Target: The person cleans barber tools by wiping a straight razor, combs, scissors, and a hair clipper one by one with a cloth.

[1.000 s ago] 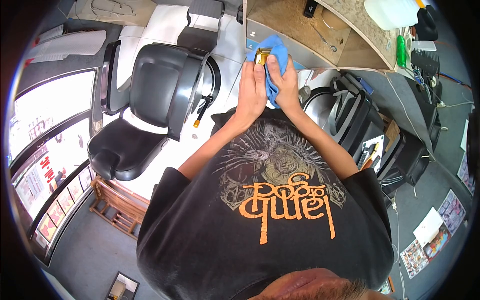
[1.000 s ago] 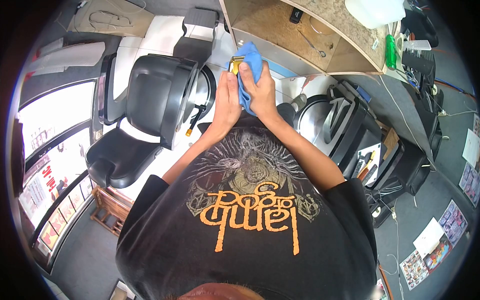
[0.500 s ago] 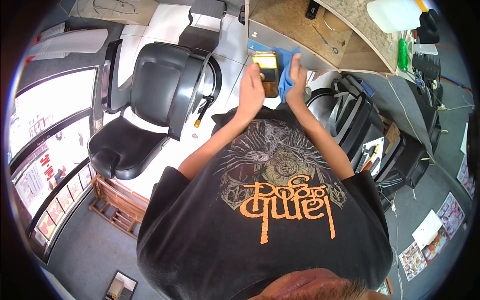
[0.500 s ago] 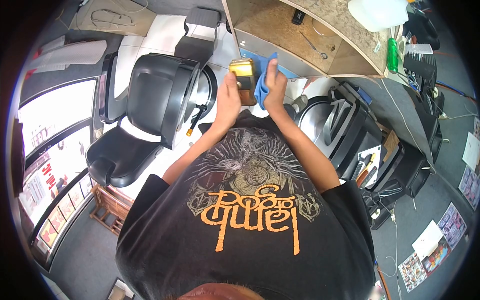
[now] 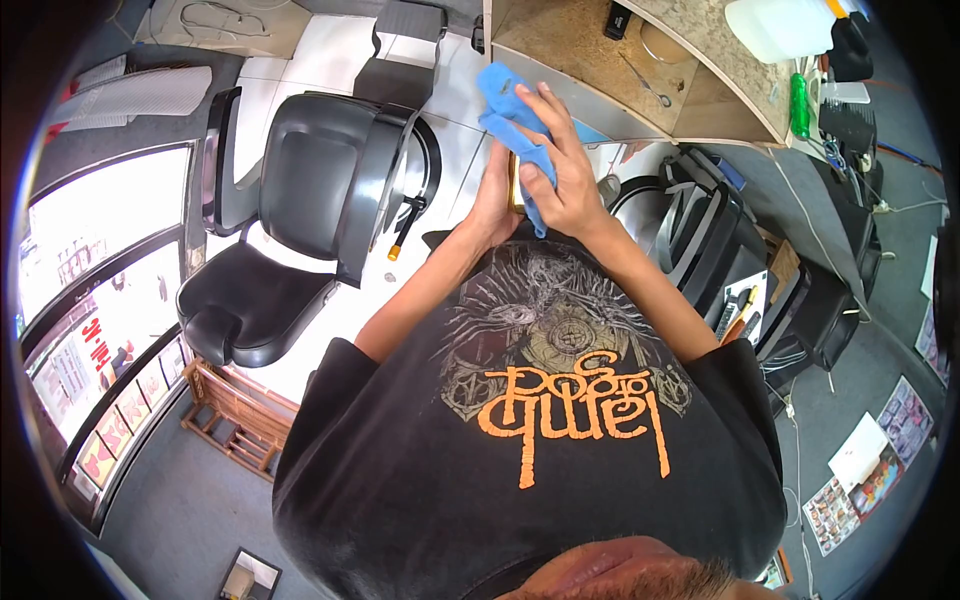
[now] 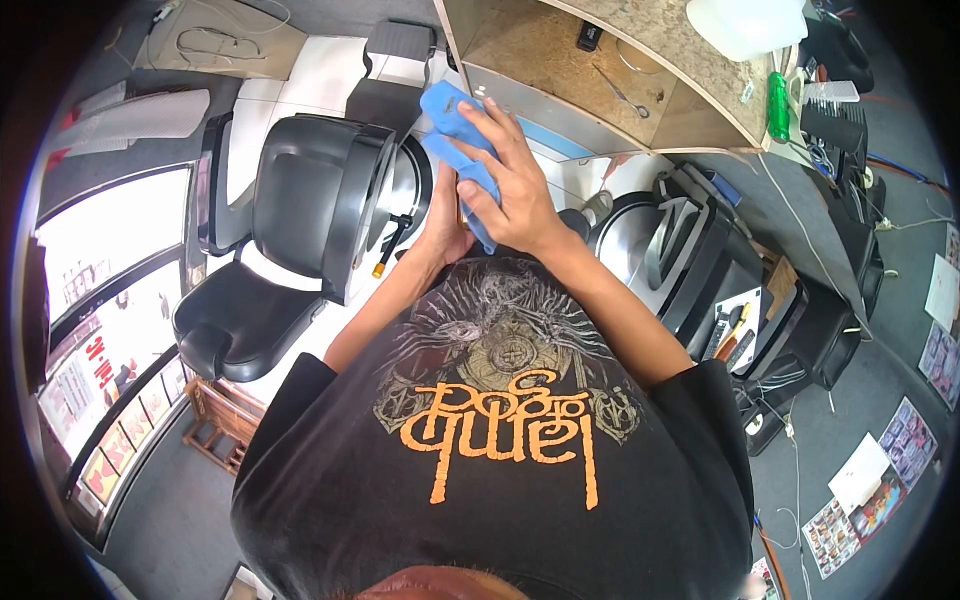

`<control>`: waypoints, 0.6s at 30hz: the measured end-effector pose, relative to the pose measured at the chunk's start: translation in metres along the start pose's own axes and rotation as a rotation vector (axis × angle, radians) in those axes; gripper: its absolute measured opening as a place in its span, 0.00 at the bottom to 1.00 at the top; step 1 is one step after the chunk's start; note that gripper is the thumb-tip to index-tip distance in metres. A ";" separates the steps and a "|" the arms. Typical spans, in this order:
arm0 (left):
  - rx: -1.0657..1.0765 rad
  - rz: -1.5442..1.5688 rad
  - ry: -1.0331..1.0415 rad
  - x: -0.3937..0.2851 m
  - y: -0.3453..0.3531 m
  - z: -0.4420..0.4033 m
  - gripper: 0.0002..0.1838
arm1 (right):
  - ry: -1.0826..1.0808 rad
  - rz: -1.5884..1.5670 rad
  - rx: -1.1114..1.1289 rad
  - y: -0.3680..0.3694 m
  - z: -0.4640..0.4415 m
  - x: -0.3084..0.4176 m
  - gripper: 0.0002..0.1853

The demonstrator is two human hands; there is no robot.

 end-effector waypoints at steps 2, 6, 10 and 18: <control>0.036 -0.037 -0.070 0.012 -0.012 -0.002 0.37 | 0.001 -0.044 -0.009 0.001 -0.002 -0.013 0.20; 0.173 -0.058 -0.130 0.026 -0.008 0.002 0.36 | 0.214 -0.101 -0.063 -0.009 -0.013 -0.022 0.12; 0.240 -0.079 -0.148 0.032 0.000 0.008 0.41 | 0.556 -0.356 -0.162 -0.013 -0.005 -0.054 0.16; 0.477 0.227 -0.156 0.013 0.022 0.015 0.45 | 0.854 -1.415 -0.389 -0.009 0.012 -0.105 0.34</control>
Point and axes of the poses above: each hand's wrist, its own z-axis away from the middle knuckle, its own y-axis out of the palm, x = y × z, the point moved 9 cm from there along -z, towards the middle knuckle, and after that the axes turned 5 degrees about -z, right-handed, at the moved point
